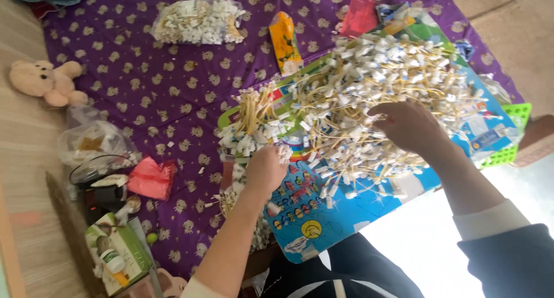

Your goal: Sort and untangle small white wire components from a large pile on a floor mat

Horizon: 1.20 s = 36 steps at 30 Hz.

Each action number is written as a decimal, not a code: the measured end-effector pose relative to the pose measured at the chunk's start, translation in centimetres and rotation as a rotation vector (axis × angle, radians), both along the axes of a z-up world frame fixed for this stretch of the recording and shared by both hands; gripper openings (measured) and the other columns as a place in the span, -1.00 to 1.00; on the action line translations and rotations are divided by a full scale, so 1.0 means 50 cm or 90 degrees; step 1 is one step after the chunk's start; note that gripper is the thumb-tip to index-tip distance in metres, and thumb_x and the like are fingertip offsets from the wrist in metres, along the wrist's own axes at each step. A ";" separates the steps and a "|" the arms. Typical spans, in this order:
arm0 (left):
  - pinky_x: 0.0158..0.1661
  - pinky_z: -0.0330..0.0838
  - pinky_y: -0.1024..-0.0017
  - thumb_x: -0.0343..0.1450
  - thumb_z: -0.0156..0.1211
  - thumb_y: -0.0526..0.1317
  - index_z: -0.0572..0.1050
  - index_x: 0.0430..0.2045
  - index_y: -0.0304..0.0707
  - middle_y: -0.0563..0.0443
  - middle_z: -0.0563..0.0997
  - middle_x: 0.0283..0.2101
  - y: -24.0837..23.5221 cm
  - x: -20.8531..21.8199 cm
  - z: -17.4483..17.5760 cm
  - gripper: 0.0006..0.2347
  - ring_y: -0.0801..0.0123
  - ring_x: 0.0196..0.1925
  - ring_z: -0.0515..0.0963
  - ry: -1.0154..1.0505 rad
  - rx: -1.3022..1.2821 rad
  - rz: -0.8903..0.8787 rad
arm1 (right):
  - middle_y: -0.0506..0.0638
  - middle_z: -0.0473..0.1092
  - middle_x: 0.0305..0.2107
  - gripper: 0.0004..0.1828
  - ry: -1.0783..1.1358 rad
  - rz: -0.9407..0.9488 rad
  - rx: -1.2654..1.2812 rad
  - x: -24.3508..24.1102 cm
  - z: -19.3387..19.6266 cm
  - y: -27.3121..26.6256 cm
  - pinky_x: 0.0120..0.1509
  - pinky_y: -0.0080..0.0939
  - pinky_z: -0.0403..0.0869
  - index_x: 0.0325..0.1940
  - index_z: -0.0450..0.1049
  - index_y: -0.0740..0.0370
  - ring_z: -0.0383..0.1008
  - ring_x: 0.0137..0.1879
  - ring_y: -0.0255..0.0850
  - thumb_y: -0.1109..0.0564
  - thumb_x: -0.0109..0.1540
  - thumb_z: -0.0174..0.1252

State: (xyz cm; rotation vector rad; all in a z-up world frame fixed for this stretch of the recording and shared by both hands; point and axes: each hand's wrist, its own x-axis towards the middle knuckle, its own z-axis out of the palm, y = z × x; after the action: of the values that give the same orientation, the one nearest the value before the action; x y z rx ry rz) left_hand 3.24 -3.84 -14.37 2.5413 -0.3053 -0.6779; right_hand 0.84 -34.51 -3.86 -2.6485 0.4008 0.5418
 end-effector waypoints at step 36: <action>-0.34 0.61 0.04 0.32 0.31 -0.32 0.51 -0.21 -0.41 -0.34 0.63 -0.31 -0.019 -0.109 0.340 -0.78 -0.16 -0.23 0.67 -0.029 -0.627 0.008 | 0.12 0.22 -0.61 -0.77 0.018 -0.392 0.931 -0.147 0.059 0.235 -0.63 -0.46 0.06 -0.20 0.51 0.60 0.01 -0.59 -0.40 0.29 0.16 0.19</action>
State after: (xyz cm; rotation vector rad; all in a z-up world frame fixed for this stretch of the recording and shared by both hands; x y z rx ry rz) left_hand -2.21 -4.79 2.63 1.6113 -0.4892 -0.3260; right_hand -6.50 -22.77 -0.90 -1.0442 0.5071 0.3980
